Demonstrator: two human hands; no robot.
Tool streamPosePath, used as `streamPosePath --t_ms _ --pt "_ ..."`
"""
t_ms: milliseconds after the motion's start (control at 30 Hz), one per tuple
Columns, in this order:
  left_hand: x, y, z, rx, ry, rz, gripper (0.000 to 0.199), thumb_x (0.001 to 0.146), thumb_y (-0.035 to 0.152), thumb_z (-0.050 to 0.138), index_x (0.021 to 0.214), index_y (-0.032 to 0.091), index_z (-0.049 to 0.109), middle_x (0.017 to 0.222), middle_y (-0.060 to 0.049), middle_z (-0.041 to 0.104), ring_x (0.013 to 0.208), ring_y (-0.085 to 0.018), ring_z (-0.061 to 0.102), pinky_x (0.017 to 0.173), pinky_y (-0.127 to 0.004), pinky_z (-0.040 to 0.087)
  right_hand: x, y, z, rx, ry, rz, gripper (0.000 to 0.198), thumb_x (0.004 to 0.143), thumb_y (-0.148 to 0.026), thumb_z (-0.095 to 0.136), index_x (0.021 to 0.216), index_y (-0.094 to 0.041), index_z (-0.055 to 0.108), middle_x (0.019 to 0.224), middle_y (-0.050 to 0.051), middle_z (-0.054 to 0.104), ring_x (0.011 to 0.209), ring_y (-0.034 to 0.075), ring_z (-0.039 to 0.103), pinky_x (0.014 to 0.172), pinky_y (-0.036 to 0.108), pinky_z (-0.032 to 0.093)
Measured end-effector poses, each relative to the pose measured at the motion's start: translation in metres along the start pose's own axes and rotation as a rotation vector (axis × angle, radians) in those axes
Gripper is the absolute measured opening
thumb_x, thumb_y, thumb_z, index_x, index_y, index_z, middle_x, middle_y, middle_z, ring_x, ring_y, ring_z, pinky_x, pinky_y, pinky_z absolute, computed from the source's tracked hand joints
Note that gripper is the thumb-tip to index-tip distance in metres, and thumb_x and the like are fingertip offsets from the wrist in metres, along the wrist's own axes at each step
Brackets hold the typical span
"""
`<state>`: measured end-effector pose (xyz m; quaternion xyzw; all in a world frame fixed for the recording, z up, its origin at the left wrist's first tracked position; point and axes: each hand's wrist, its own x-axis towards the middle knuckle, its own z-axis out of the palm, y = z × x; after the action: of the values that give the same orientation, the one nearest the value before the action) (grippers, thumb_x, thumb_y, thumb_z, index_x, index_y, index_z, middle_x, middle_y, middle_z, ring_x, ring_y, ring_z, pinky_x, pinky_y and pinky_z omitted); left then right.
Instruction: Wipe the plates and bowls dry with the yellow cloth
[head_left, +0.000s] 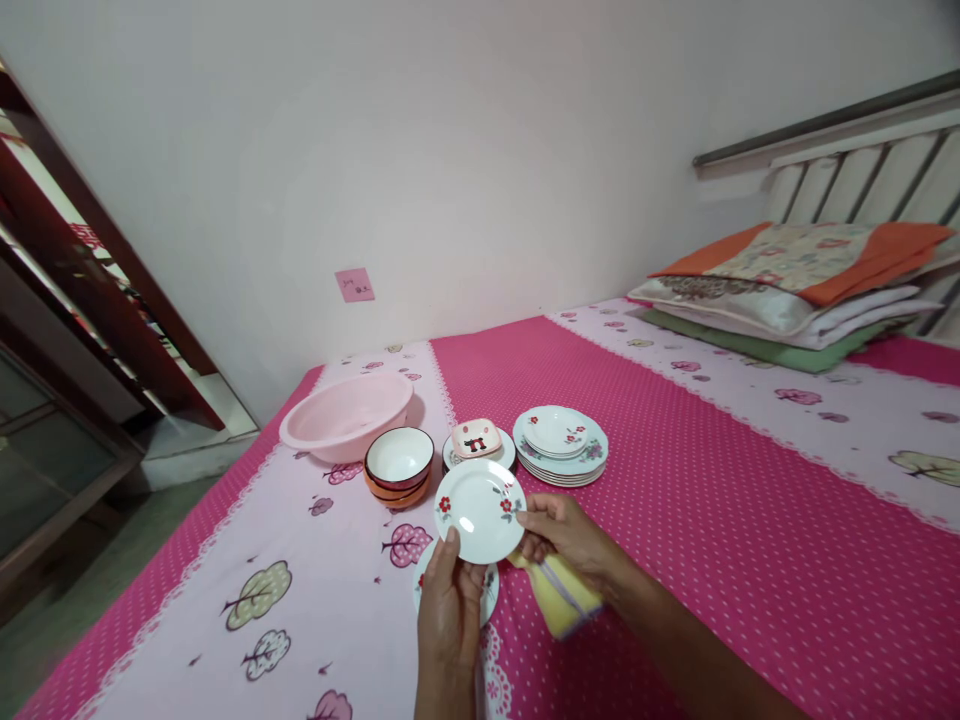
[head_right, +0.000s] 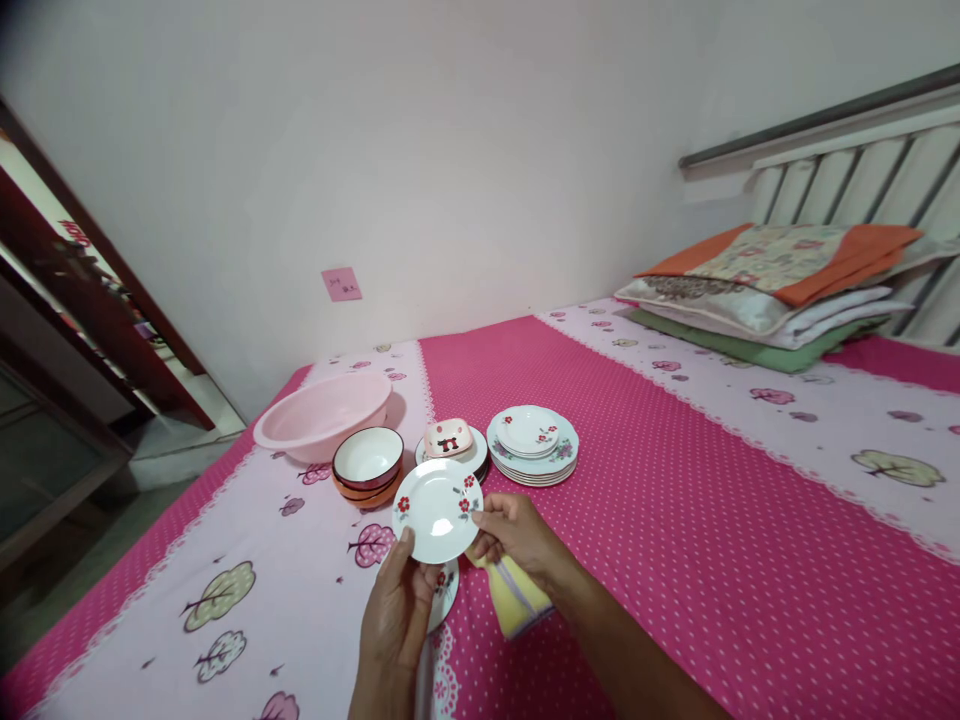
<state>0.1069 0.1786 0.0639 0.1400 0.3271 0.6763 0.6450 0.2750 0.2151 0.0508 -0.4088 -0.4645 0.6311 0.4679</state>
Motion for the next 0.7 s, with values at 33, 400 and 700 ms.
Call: streamPosePath --t_ms 33,400,700 --pt "0.0 0.0 0.001 -0.005 -0.002 0.004 0.032 0.095 0.011 0.063 0.127 0.013 0.068 0.117 -0.013 0.079 0.103 -0.02 0.076 0.09 -0.031 0.063 0.0 0.0 -0.001 -0.001 -0.002 -0.001 0.054 0.067 -0.065 0.083 0.079 -0.017 0.061 0.058 0.001 0.07 0.048 0.011 0.062 0.051 0.022 0.042" --pt "0.003 -0.005 -0.001 -0.011 -0.025 -0.01 0.038 0.096 0.015 0.064 0.134 0.018 0.065 0.121 -0.013 0.077 0.112 -0.021 0.073 0.094 -0.031 0.062 0.0 -0.008 -0.011 -0.026 -0.045 0.002 0.059 0.063 -0.065 0.087 0.084 -0.015 0.066 0.061 0.004 0.073 0.053 0.013 0.065 0.053 0.024 0.046" --pt "0.004 -0.002 -0.01 -0.006 -0.167 -0.128 0.042 0.102 0.033 0.055 0.138 0.012 0.062 0.127 -0.021 0.072 0.108 -0.027 0.074 0.096 -0.037 0.06 0.01 -0.007 -0.052 0.022 0.181 -0.073 0.027 0.089 -0.039 0.078 0.085 -0.015 0.067 0.067 -0.004 0.066 0.057 0.009 0.061 0.057 0.022 0.05"
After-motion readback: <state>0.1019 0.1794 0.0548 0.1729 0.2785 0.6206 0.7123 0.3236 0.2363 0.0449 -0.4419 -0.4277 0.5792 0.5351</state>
